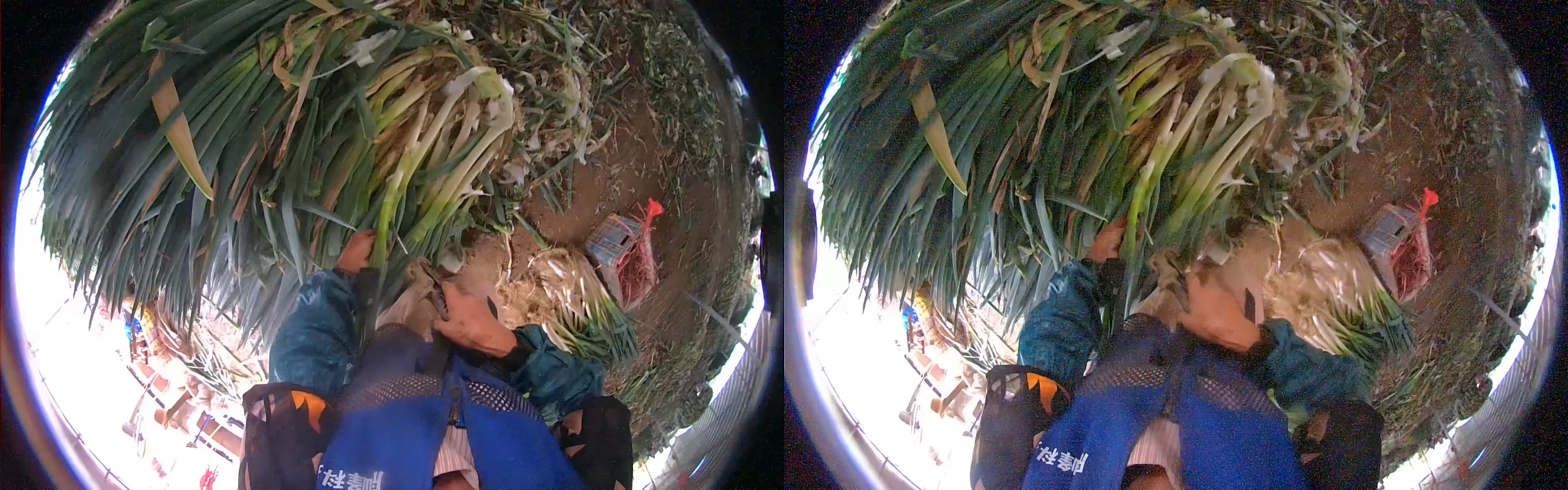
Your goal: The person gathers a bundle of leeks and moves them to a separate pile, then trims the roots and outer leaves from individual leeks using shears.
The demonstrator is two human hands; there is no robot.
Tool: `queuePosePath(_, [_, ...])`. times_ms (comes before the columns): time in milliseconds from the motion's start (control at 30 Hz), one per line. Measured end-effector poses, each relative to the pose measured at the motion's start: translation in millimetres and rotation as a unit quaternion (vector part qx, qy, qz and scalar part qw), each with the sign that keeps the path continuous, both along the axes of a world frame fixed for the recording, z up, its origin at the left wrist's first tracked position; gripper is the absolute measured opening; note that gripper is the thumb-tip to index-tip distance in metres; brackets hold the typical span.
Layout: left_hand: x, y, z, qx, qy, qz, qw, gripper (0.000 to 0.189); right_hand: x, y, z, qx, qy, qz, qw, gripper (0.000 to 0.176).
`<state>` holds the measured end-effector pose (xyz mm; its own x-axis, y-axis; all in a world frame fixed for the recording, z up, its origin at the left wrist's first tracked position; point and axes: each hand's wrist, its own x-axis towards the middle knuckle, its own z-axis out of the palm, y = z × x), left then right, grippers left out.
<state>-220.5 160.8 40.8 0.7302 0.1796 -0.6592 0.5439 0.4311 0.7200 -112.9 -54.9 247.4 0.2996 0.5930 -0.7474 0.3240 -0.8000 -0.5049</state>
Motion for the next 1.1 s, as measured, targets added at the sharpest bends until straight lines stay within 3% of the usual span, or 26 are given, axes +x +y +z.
queuePosePath(33, [-4,7,-5,0.182,-0.109,-0.125,0.969,0.015,6,5,-1,-0.035,0.02,-0.001,0.999,0.056])
queuePosePath(67, [-6,10,-10,0.353,-0.21,-0.242,0.879,0.014,15,3,-12,0.012,0.01,-0.021,1.0,0.055])
queuePosePath(133, [1,10,-8,0.122,0.007,-0.22,0.968,0.016,33,1,-40,0.109,-0.01,-0.06,0.992,0.054])
queuePosePath(167, [6,13,-6,0.003,0.118,-0.199,0.973,0.018,35,6,-47,0.058,-0.041,-0.056,0.996,0.053])
queuePosePath(233, [0,13,-14,0.136,-0.037,-0.239,0.961,0.02,34,10,-28,0.045,-0.024,-0.038,0.998,0.054])
queuePosePath(267, [-1,11,-18,0.218,-0.046,-0.254,0.941,0.021,32,8,-19,0.037,-0.017,-0.031,0.999,0.054])
queuePosePath(300, [1,9,-17,0.3,-0.048,-0.267,0.915,0.021,26,1,-19,0.057,-0.029,-0.022,0.998,0.051])
queuePosePath(333, [7,0,-9,0.399,0.022,-0.27,0.876,0.022,15,-8,-23,0.076,-0.04,-0.012,0.996,0.048])
queuePosePath(367, [12,-8,-1,0.492,0.093,-0.268,0.823,0.022,10,-14,-28,0.096,-0.05,-0.002,0.994,0.045])
queuePosePath(433, [39,-17,48,0.69,0.055,-0.229,0.684,0.023,21,-13,-37,0.061,-0.051,0.018,0.997,0.046])
queuePosePath(500, [57,-17,60,0.722,0.055,-0.224,0.652,0.023,39,-11,-49,0.068,-0.063,0.008,0.996,0.046])
queuePosePath(567, [62,-15,42,0.602,0.104,-0.268,0.745,0.022,55,-9,-58,0.116,-0.077,-0.031,0.99,0.046])
queuePosePath(633, [36,-24,-31,0.408,0.047,-0.111,0.905,0.019,71,-10,-44,0.114,-0.077,-0.05,0.989,0.046])
queuePosePath(667, [52,-28,-9,0.213,0.088,-0.023,0.973,0.02,80,-12,-40,0.112,-0.077,-0.06,0.989,0.046])
queuePosePath(700, [69,-33,15,0.035,0.149,0.096,0.984,0.02,83,-13,-42,0.108,-0.046,-0.065,0.991,0.045])
queuePosePath(767, [75,-37,11,0.11,0.175,0.025,0.978,0.022,88,-14,-51,0.105,0.019,-0.07,0.992,0.043])
queuePosePath(900, [73,-39,28,0.285,0.124,-0.035,0.95,0.024,118,7,-110,0.096,-0.037,-0.102,0.989,0.041])
queuePosePath(1000, [87,-40,61,0.328,0.136,-0.048,0.933,0.023,146,16,-121,0.223,-0.055,-0.1,0.968,0.039])
queuePosePath(1100, [81,-35,60,0.34,0.106,-0.072,0.932,0.026,142,9,-105,0.182,-0.032,-0.119,0.976,0.041])
